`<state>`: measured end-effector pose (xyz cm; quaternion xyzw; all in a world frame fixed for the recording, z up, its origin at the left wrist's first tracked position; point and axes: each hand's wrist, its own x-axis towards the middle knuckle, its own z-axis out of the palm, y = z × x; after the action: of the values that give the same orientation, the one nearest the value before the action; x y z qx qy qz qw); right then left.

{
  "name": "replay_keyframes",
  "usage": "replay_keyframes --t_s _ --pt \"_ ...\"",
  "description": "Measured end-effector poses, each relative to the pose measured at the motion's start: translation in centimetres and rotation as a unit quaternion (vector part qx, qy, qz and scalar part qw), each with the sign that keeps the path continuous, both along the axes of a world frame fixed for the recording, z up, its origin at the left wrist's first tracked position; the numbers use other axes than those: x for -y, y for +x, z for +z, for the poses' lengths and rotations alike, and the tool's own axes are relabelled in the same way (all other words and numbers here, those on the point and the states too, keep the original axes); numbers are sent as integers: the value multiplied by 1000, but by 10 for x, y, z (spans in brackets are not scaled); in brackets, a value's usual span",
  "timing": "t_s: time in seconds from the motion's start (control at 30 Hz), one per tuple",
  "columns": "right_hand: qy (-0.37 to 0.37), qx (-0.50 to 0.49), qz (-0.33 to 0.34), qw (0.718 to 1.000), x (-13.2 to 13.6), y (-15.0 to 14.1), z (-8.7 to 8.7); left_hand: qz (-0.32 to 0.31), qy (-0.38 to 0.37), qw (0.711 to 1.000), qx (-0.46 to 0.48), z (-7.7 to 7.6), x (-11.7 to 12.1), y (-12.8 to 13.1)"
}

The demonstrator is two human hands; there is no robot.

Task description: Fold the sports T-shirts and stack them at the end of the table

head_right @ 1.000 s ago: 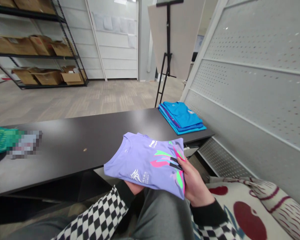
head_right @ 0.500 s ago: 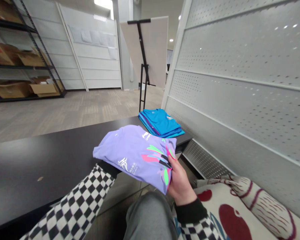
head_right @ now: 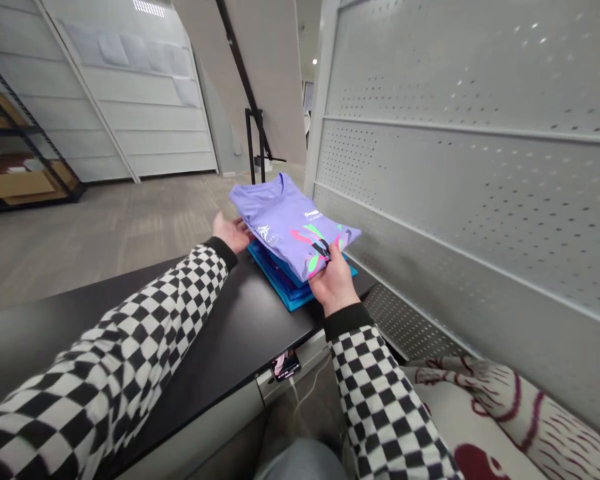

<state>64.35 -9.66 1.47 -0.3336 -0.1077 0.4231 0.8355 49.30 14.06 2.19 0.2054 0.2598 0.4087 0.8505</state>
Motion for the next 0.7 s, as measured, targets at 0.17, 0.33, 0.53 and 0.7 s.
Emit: replay_keyframes --t_s 0.17,0.33,0.53,0.7 --pt "-54 28 -3 998 17 -2 -49 49 63 997 5 -51 11 -57" --pt "-90 73 -71 991 33 -9 -63 73 45 996 -26 -48 43 -115" --pt "-220 111 -158 956 -2 -1 -47 69 101 989 -82 -53 103 -199" --pt "-240 130 -191 943 -3 -1 -26 73 156 978 -119 -61 143 -283"
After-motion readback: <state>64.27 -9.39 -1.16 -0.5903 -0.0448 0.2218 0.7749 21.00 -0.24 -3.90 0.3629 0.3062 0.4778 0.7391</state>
